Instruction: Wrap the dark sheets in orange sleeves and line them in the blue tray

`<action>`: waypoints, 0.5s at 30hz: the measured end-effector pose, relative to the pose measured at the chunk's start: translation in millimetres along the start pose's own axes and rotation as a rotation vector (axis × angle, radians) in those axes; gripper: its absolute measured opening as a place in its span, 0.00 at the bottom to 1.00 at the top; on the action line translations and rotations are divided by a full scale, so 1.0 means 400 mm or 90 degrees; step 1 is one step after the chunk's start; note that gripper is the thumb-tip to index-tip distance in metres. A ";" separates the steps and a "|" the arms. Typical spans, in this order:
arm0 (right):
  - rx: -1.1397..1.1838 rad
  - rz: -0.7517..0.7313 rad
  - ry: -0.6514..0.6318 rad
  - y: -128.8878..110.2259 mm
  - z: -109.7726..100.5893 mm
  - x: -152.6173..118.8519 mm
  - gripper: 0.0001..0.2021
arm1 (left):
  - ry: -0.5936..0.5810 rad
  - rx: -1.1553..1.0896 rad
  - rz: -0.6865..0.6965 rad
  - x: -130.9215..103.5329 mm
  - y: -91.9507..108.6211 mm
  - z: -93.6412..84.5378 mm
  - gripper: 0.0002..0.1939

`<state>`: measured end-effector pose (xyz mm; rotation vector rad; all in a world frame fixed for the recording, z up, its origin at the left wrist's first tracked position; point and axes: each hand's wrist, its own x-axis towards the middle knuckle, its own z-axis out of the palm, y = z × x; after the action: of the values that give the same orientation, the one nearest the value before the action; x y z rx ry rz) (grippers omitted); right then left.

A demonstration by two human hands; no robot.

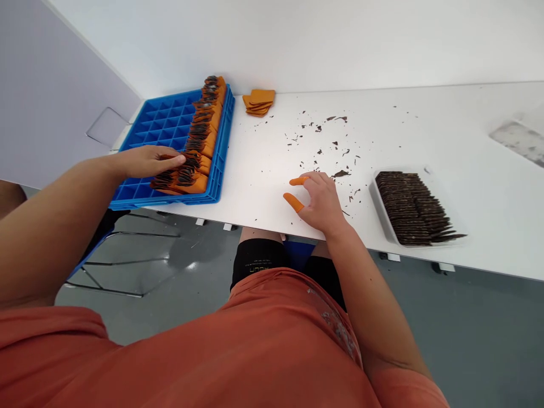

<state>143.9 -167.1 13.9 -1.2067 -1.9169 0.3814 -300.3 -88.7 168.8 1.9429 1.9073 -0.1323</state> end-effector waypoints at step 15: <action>-0.002 0.014 -0.040 -0.009 -0.010 0.001 0.16 | 0.094 0.131 0.013 -0.072 -0.038 -0.055 0.36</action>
<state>144.7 -169.2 18.8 -1.2328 -1.9598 0.4335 -321.5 -108.2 195.6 2.1602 2.0364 -0.1920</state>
